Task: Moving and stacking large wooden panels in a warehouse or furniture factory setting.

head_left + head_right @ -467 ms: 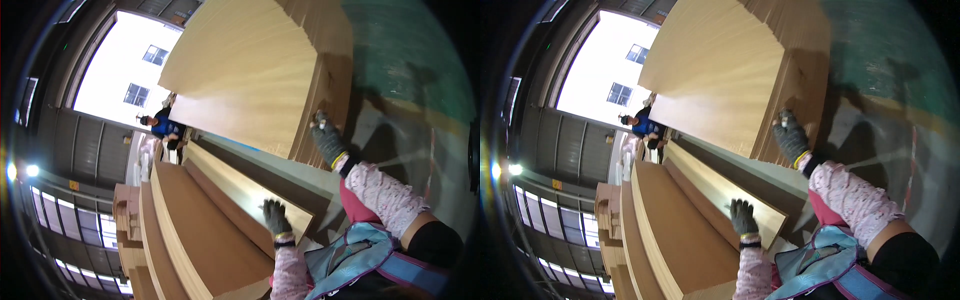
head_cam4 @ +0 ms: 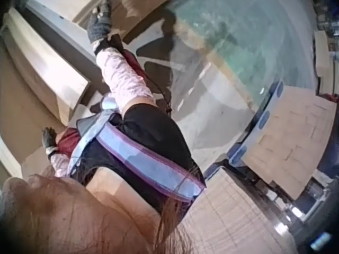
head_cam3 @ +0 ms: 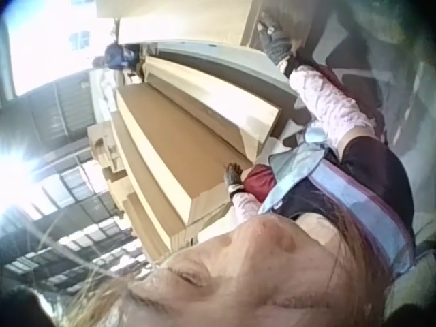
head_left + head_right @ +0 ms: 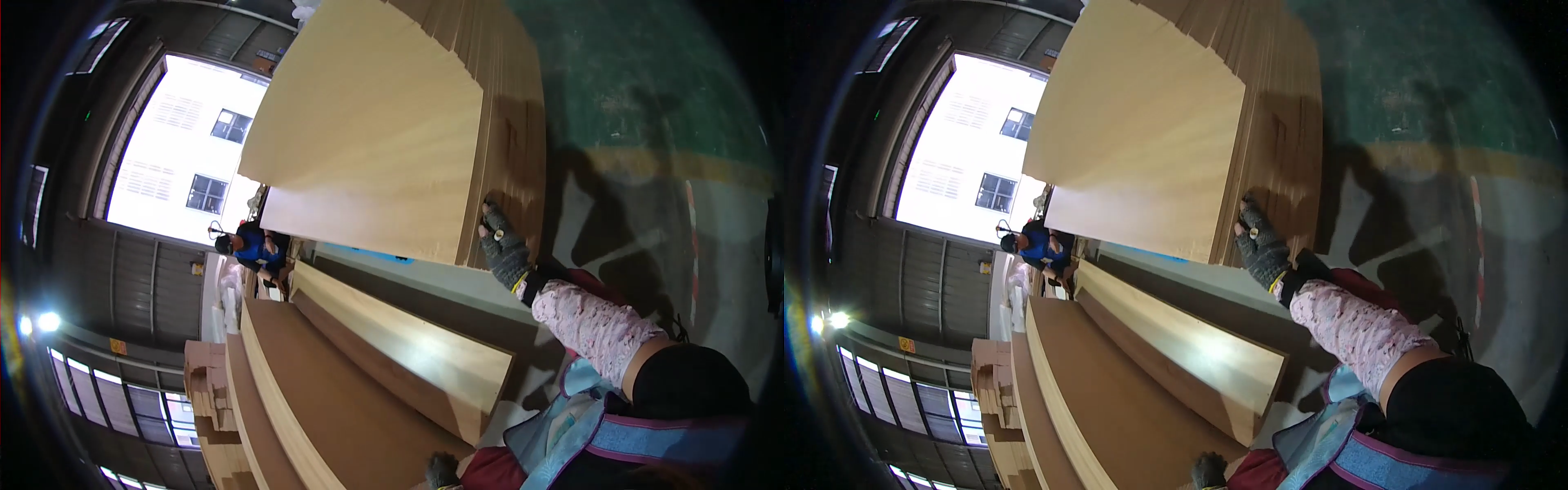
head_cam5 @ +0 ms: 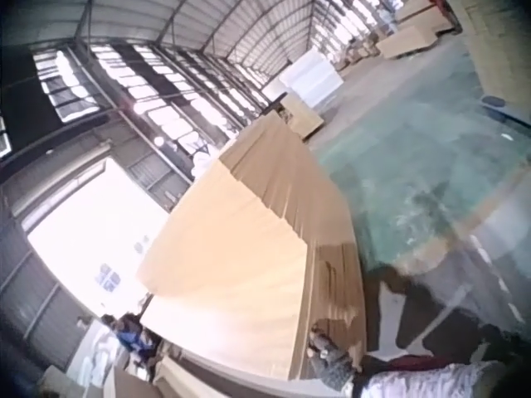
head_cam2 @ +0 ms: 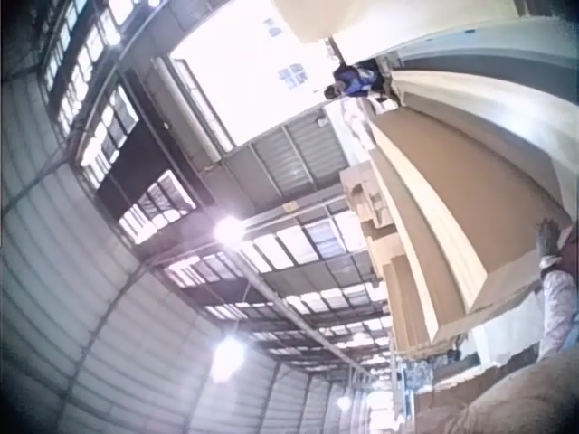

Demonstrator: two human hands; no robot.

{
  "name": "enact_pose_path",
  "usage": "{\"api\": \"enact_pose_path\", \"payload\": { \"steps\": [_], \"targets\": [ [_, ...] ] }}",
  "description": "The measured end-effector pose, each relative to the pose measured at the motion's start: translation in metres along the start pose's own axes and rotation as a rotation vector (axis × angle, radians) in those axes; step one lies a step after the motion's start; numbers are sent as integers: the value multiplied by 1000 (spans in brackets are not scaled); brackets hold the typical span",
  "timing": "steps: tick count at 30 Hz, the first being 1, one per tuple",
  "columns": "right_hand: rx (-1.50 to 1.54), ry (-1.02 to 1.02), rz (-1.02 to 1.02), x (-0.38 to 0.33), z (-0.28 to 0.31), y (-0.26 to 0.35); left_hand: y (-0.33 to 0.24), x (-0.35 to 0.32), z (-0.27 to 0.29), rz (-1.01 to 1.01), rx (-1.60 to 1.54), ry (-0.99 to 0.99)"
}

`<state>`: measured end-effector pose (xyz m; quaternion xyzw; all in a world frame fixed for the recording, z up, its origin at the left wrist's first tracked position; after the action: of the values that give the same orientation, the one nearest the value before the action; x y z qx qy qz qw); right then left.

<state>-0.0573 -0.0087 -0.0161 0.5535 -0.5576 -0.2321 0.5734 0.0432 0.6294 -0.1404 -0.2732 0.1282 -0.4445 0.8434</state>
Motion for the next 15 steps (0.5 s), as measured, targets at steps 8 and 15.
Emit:
{"api": "enact_pose_path", "payload": {
  "steps": [8, 15],
  "targets": [
    [-81, 32, 8, 0, 9, 10, -113, 55, -7, 926, -806, -253],
    [-316, 83, 81, -1, 13, 10, -140, 80, -14, 927, -589, -82]
  ]
}}
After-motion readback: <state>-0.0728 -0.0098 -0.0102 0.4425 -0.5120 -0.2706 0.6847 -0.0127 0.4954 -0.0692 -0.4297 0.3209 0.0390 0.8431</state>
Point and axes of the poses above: each hand's wrist, its own x-axis towards the middle knuckle, its own z-axis out of the back of the hand, y = z × x, the point moved 1 cm from there along x, towards the middle knuckle, and after that the axes turned 12 degrees about y, right-handed, at the moved point
